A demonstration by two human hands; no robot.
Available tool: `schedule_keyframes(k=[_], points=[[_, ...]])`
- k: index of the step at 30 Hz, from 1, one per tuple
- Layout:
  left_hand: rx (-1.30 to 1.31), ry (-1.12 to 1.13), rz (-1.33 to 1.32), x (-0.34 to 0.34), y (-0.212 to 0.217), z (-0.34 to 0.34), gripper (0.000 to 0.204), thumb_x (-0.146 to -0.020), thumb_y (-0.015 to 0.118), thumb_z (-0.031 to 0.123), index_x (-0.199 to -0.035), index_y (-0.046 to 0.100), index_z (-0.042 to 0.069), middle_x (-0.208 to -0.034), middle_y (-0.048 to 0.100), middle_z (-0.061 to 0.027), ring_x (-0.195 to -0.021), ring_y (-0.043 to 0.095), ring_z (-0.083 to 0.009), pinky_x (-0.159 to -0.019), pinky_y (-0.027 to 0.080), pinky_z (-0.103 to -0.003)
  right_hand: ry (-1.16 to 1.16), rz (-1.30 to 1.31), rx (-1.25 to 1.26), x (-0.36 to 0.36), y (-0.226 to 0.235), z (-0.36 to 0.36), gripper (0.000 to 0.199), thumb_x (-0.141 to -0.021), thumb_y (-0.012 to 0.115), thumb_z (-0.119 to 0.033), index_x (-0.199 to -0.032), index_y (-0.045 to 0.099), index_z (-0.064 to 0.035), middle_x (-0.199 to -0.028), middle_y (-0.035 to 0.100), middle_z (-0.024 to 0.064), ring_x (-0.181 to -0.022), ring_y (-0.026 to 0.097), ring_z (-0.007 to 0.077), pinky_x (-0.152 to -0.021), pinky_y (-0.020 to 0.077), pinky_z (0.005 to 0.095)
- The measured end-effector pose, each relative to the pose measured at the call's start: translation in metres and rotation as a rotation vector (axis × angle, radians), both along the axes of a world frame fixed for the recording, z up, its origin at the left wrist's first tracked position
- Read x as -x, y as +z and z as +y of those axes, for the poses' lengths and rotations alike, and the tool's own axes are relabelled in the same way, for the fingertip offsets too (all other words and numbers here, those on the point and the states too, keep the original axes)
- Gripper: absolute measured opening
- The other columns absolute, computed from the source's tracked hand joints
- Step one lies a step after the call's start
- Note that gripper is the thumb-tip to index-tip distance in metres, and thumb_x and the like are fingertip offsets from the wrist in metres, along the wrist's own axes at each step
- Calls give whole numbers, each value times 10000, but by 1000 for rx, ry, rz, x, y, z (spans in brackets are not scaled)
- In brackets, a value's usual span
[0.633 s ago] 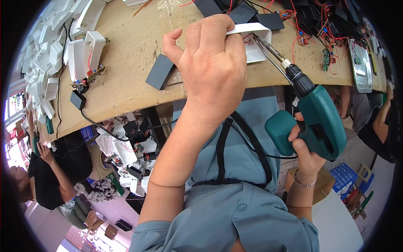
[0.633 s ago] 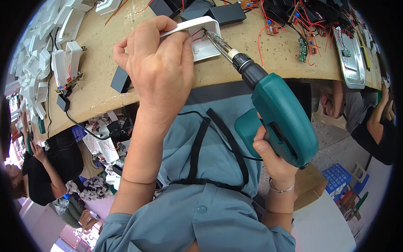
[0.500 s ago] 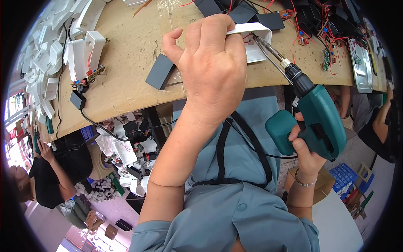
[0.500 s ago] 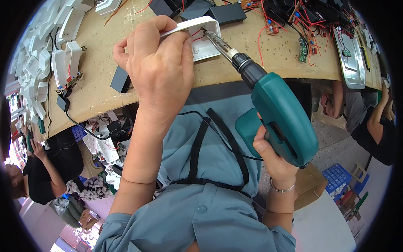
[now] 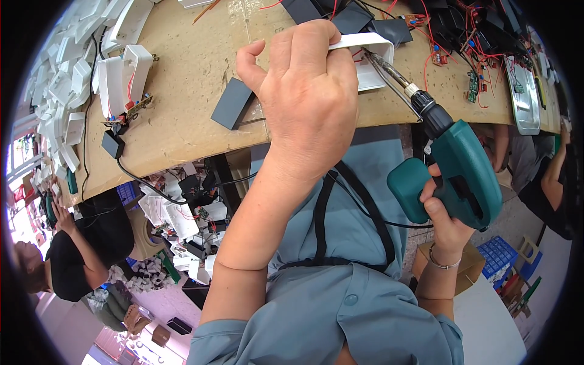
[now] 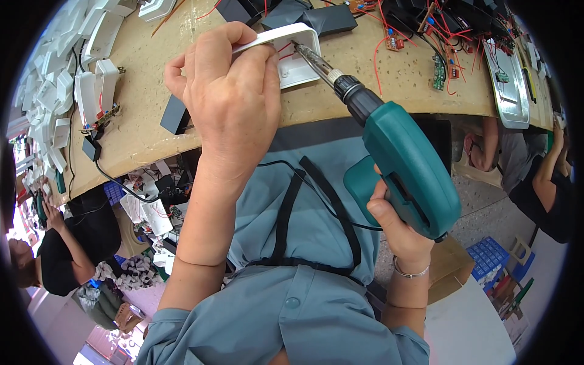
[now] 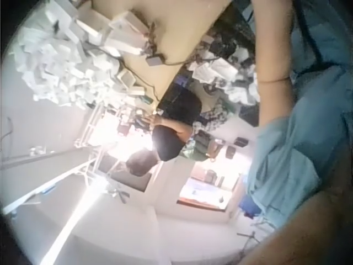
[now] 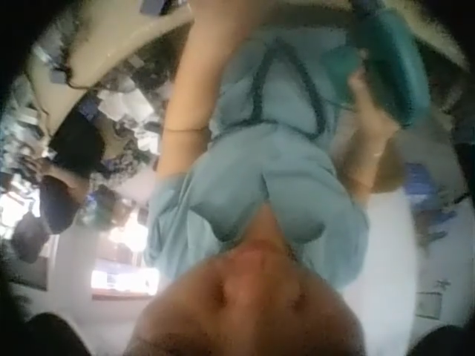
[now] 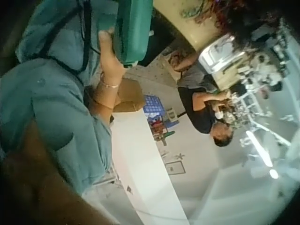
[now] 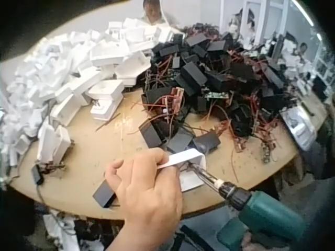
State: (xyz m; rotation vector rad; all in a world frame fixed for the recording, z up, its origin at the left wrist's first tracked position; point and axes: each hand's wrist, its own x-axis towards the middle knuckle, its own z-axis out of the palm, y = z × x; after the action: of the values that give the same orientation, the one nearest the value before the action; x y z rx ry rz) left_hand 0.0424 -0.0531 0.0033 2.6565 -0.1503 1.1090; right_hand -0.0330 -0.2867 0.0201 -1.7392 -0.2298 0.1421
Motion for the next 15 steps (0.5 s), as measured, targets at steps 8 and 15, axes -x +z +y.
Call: schedule_keyframes(k=[8, 15], points=[[-2, -4, 1, 0, 1, 0, 27, -715, 669, 87, -730, 659, 67, -922, 561, -10, -839, 520, -184, -835, 286, -367, -24, 11, -2, 2, 3, 2, 554, -774, 720, -83, -1234, 445, 60, -988, 580, 147, -693, 565, 153, -623, 462, 253], [-9, 5, 4, 0, 1, 0, 21, -715, 669, 89, -724, 657, 74, -919, 558, -3, -835, 519, -180, -832, 287, -365, -81, 41, -74, 3, 11, 13, 401, -779, 696, 10, -1147, 545, 61, -871, 606, 76, -729, 558, 134, -659, 462, 240]])
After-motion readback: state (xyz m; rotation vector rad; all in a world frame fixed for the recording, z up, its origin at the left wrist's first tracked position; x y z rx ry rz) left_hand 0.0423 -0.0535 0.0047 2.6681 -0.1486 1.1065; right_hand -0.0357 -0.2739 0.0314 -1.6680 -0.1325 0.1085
